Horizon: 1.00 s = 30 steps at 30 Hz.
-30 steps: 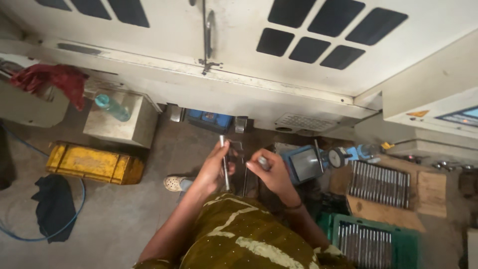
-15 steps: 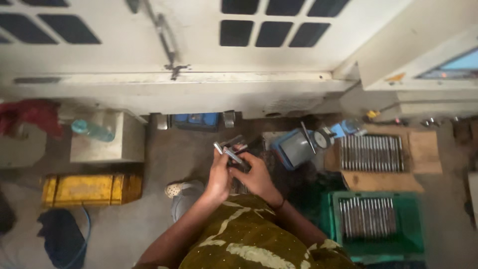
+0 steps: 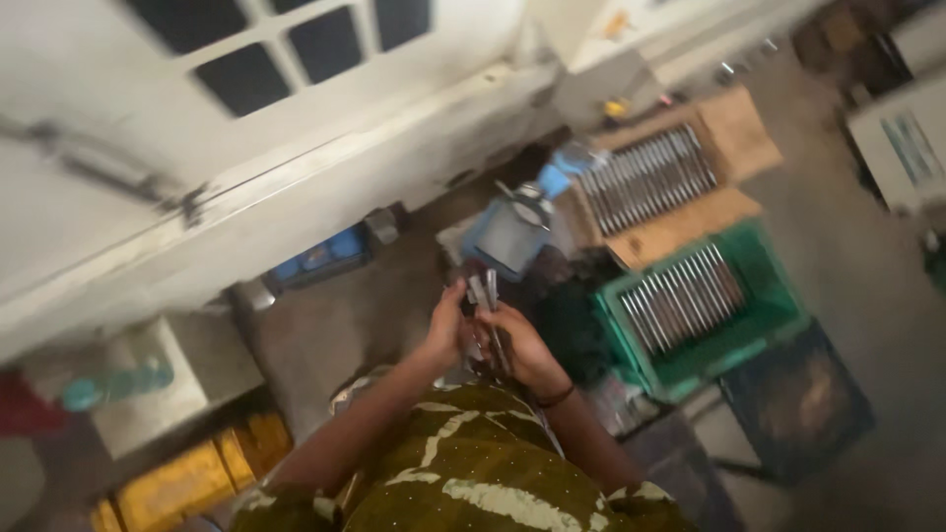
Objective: The person inspects several cylindrical metal rods by hand, rotating them and comparing them. They open a machine door, place one rod inside near the chuck, then close the door and continue inspecting another rod.
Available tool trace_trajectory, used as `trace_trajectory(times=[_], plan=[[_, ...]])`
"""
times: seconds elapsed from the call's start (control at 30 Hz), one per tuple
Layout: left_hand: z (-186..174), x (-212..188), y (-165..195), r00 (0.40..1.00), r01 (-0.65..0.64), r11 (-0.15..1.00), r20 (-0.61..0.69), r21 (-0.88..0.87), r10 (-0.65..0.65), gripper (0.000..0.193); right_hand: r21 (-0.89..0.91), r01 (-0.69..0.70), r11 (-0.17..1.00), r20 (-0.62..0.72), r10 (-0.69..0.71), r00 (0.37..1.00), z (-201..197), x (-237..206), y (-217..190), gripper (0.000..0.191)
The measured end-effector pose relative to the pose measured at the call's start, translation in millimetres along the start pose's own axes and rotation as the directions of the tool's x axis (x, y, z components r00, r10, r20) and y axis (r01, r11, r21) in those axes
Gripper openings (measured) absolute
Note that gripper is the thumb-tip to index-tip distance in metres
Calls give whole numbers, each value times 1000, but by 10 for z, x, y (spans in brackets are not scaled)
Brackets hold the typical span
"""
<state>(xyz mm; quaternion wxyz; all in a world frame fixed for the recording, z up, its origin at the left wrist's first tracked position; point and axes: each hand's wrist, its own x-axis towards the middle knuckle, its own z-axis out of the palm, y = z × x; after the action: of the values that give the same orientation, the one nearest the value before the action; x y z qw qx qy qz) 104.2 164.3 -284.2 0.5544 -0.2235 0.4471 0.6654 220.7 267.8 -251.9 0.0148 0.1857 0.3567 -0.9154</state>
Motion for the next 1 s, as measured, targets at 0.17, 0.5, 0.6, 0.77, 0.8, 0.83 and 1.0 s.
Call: trace_trajectory(times=[0.17, 0.5, 0.6, 0.77, 0.8, 0.83, 1.0], plan=[[419, 920, -288, 987, -142, 957, 105, 252, 119, 38, -143, 67, 988, -363, -115, 925, -251, -436, -184, 24], [1225, 1204, -842, 889, -372, 774, -42, 513, 455, 40, -128, 286, 950, -644, -299, 705, -928, -1453, -10, 37], [1324, 1172, -943, 757, -494, 551, 21, 673, 653, 42, -88, 348, 933, -710, -304, 635, -1049, -1713, 68, 34], [1310, 1188, -980, 649, -590, 330, 190, 737, 736, 49, -2, 346, 938, -761, -226, 609, -1112, -1843, -62, 30], [1285, 1195, -967, 683, -602, 357, 228, 714, 694, 52, -9, 326, 945, -776, -212, 594, -1112, -1833, -124, 30], [1246, 1200, -941, 856, -439, 556, 140, 706, 498, 47, -16, 307, 952, -790, -200, 580, -1117, -1802, -201, 29], [890, 1080, -651, 983, -10, 922, 173, 388, -63, 47, -83, 358, 930, -689, -314, 654, -1179, -1454, -755, 23]])
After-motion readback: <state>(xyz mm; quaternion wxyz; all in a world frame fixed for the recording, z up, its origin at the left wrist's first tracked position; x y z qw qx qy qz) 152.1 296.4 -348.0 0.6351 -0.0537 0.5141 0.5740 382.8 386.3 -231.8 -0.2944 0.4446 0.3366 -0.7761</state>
